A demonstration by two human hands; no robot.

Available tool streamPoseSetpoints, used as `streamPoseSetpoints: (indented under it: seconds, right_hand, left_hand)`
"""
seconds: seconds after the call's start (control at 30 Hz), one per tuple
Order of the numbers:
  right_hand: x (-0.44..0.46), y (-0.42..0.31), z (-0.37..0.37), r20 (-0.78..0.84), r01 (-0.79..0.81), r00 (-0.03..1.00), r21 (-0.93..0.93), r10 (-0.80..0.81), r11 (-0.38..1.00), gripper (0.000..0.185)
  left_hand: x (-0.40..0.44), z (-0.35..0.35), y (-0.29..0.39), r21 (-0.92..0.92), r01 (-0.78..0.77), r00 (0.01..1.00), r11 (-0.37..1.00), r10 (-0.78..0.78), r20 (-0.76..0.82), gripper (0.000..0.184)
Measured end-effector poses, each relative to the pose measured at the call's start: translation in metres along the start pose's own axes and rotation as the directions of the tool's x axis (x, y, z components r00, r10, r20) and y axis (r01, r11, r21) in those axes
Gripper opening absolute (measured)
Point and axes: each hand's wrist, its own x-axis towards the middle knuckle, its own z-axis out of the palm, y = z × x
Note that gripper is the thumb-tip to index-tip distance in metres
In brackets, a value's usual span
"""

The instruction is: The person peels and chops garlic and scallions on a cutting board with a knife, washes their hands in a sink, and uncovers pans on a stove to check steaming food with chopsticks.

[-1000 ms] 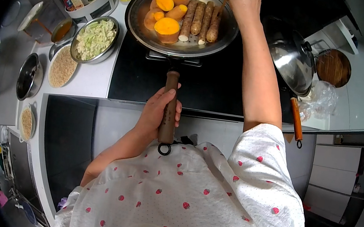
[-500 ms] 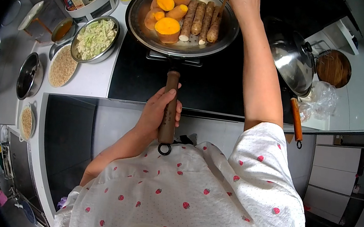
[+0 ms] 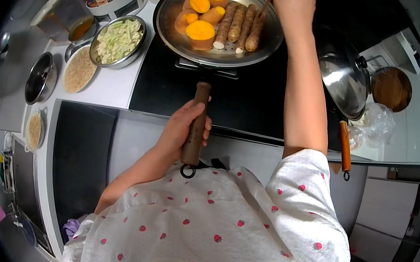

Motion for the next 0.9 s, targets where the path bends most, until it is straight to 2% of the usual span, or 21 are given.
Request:
streamPoseSetpoints:
  seconds: [0.03, 0.07, 0.13, 0.2, 0.27, 0.33, 0.37, 0.47, 0.53, 0.57, 0.6, 0.67, 0.7, 0.73, 0.8, 0.83, 0.87, 0.9]
  right_hand:
    - [0.002, -0.021, -0.017, 0.038, -0.152, 0.988, 0.148, 0.148, 0.977, 0.021]
    - [0.002, -0.034, -0.026, 0.014, -0.177, 0.984, 0.205, 0.178, 0.963, 0.022]
    - [-0.012, -0.025, -0.017, 0.119, -0.226, 0.971, 0.189, 0.207, 0.956, 0.026]
    - [-0.025, -0.013, -0.014, 0.061, 0.058, 0.997, -0.122, -0.051, 0.991, 0.029]
    - [-0.027, -0.036, -0.038, 0.058, -0.171, 0.985, 0.135, 0.164, 0.976, 0.021]
    - [-0.034, -0.038, -0.037, -0.238, 0.085, 0.971, 0.264, -0.021, 0.961, 0.015]
    - [-0.045, -0.045, -0.035, -0.260, 0.092, 0.966, 0.323, -0.005, 0.942, 0.010]
    - [-0.075, -0.045, -0.033, -0.029, 0.065, 0.998, 0.235, -0.060, 0.970, 0.011]
    - [-0.089, -0.059, -0.047, -0.013, 0.009, 1.000, 0.265, -0.006, 0.964, 0.012]
    - [-0.099, -0.063, -0.050, -0.009, 0.051, 0.999, 0.279, -0.051, 0.959, 0.014]
    - [-0.109, -0.069, -0.053, -0.007, 0.091, 0.996, 0.288, -0.093, 0.953, 0.016]
    - [-0.128, -0.094, -0.070, 0.017, 0.101, 0.993, 0.340, -0.113, 0.935, 0.021]
    - [-0.136, -0.105, -0.075, 0.009, 0.131, 0.989, 0.393, -0.146, 0.910, 0.023]
    - [-0.146, -0.115, -0.081, 0.001, 0.154, 0.985, 0.442, -0.172, 0.884, 0.025]
    - [-0.163, -0.133, -0.097, 0.162, 0.245, 0.940, 0.287, -0.300, 0.926, 0.029]
    - [-0.167, -0.144, -0.101, 0.201, 0.215, 0.932, 0.364, -0.302, 0.906, 0.027]
    - [-0.168, -0.153, -0.104, 0.237, 0.186, 0.921, 0.432, -0.310, 0.883, 0.025]
    - [-0.167, -0.161, -0.110, 0.334, 0.116, 0.896, 0.464, -0.294, 0.878, 0.021]
  left_hand:
    - [0.000, 0.000, 0.000, -0.003, -0.003, 1.000, 1.000, 0.003, -0.011, 0.036]
    - [0.000, 0.000, 0.001, -0.011, 0.002, 1.000, 1.000, -0.002, -0.006, 0.032]
    - [-0.001, 0.001, 0.000, -0.022, 0.001, 1.000, 1.000, -0.001, -0.005, 0.030]
    - [-0.002, 0.001, 0.000, 0.003, 0.003, 1.000, 1.000, -0.003, -0.030, 0.033]
    - [-0.004, 0.001, 0.003, -0.022, -0.013, 1.000, 1.000, 0.012, -0.024, 0.031]
    - [-0.007, 0.000, 0.002, -0.038, -0.013, 1.000, 0.999, 0.013, -0.018, 0.030]
    - [-0.006, 0.000, 0.002, -0.040, -0.010, 1.000, 0.999, 0.009, -0.025, 0.033]
    - [-0.011, 0.000, 0.001, -0.030, -0.033, 0.999, 0.999, 0.032, -0.031, 0.039]
    - [-0.006, -0.006, -0.004, -0.013, -0.053, 0.998, 0.999, 0.053, -0.021, 0.042]
    - [0.006, -0.018, -0.018, 0.189, -0.313, 0.932, 0.931, 0.340, -0.130, 0.041]
    - [0.013, -0.024, -0.025, 0.399, -0.514, 0.775, 0.760, 0.610, -0.163, 0.040]
    - [-0.003, -0.015, -0.002, 0.409, -0.601, 0.674, 0.686, 0.711, -0.203, 0.035]
    - [-0.018, -0.006, 0.014, 0.471, -0.599, 0.672, 0.647, 0.726, -0.143, 0.038]
    - [-0.018, -0.007, 0.021, 0.418, -0.663, 0.676, 0.621, 0.737, -0.022, 0.045]
    - [-0.024, 0.004, 0.036, 0.184, -0.576, 0.813, 0.797, 0.582, 0.024, 0.052]
    - [-0.026, 0.008, 0.042, 0.065, -0.492, 0.869, 0.868, 0.485, 0.099, 0.054]
    - [-0.033, 0.015, 0.048, -0.072, -0.421, 0.890, 0.904, 0.427, 0.162, 0.049]
    - [-0.033, 0.019, 0.050, -0.063, -0.423, 0.886, 0.904, 0.427, 0.182, 0.046]
